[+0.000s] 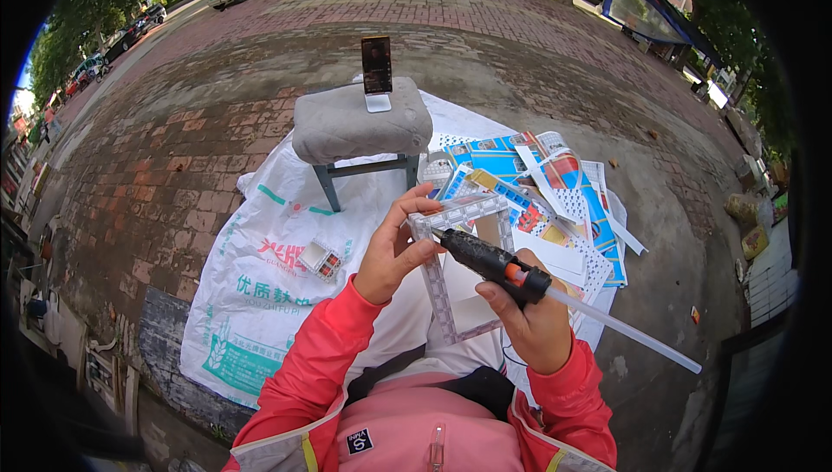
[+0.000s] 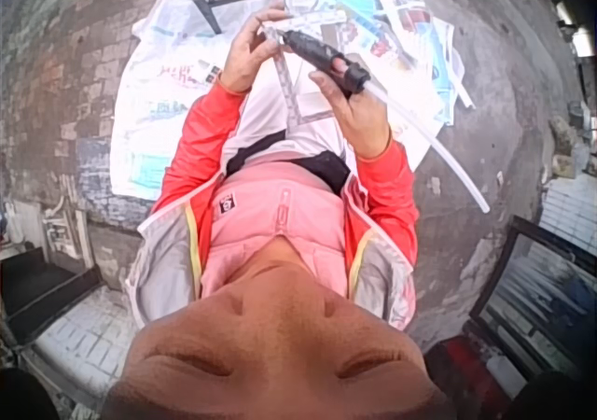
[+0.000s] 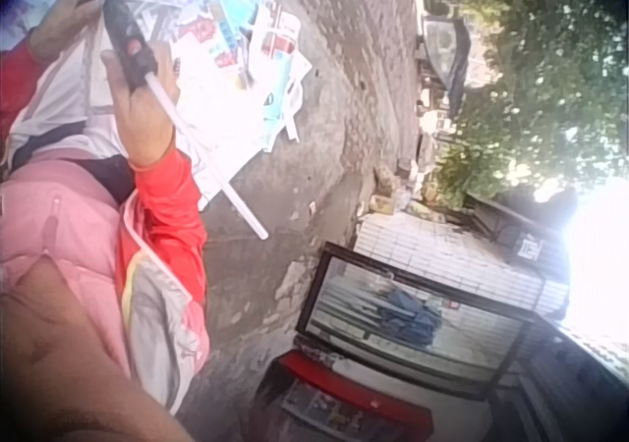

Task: The person assembles a small paper model of a building using a hot glue gun. They apply glue to edges and attach printed paper panels to form walls and a roof, working on a white sheet laid on the ground.

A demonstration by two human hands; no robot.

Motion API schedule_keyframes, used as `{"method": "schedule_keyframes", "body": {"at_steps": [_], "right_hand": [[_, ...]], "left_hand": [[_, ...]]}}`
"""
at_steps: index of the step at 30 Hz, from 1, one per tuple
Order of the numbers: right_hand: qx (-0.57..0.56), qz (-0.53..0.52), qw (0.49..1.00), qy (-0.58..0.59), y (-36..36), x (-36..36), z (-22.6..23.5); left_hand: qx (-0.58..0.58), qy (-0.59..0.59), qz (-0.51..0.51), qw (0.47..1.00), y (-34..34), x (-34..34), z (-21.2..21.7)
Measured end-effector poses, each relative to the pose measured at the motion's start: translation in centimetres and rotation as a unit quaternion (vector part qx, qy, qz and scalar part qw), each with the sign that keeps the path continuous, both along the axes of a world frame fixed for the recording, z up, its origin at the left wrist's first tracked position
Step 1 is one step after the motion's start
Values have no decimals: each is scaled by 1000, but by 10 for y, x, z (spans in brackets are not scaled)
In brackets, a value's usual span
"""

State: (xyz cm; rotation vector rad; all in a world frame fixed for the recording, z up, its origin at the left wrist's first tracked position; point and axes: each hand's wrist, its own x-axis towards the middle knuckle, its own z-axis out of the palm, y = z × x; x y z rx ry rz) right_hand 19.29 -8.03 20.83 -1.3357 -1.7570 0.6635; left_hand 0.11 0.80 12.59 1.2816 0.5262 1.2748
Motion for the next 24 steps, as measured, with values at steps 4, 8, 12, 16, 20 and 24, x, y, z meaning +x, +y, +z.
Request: {"method": "schedule_keyframes", "body": {"at_steps": [4,8,12,16,20,24], "right_hand": [[30,-2,1000,-4,-1,-2,-4],[-27,19,997,73,-4,10,-4],[-85,48,946,310,7,13,-10],[-157,97,850,493,24,-10,-27],[-189,108,809,547,27,-20,-34],[-166,94,811,553,23,-26,-38]], "left_hand": [[7,-12,0,1000,2,-1,-1],[10,-19,2,1000,4,-3,-4],[3,-44,-3,999,6,-1,-10],[13,-48,-17,999,8,2,-14],[72,15,17,997,4,5,-15],[59,-5,30,998,1,7,-14]]}}
